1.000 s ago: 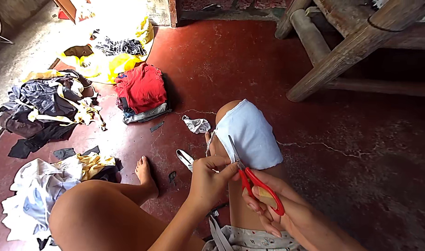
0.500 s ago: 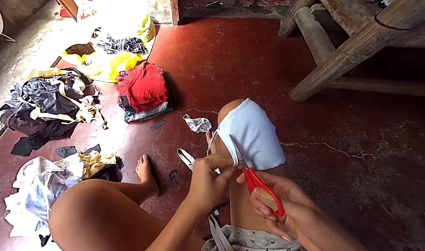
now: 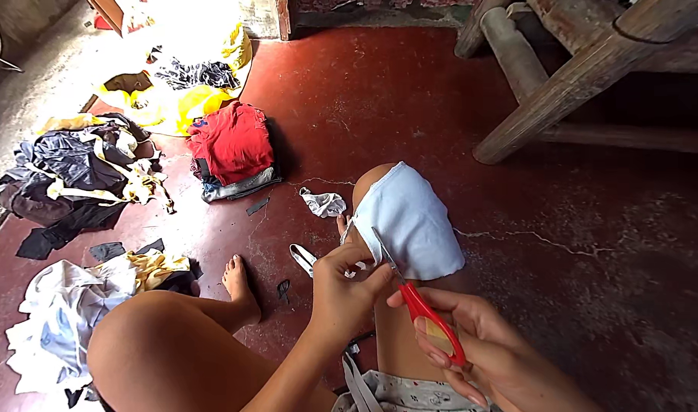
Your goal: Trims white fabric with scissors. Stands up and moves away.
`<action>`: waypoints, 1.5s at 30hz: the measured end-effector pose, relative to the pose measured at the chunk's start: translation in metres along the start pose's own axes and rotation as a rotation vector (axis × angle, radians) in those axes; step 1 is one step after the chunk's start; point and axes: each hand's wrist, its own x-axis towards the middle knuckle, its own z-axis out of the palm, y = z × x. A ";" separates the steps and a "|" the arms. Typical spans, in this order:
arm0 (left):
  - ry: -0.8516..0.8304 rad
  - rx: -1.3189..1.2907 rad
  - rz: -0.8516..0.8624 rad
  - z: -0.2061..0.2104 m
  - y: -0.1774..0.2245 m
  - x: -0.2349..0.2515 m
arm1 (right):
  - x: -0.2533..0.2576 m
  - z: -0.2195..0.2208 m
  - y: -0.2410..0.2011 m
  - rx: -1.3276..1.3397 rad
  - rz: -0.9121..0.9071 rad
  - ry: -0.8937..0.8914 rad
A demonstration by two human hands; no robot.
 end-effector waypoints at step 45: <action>-0.068 0.007 -0.026 0.000 -0.004 0.008 | 0.013 -0.008 -0.014 0.005 0.094 -0.003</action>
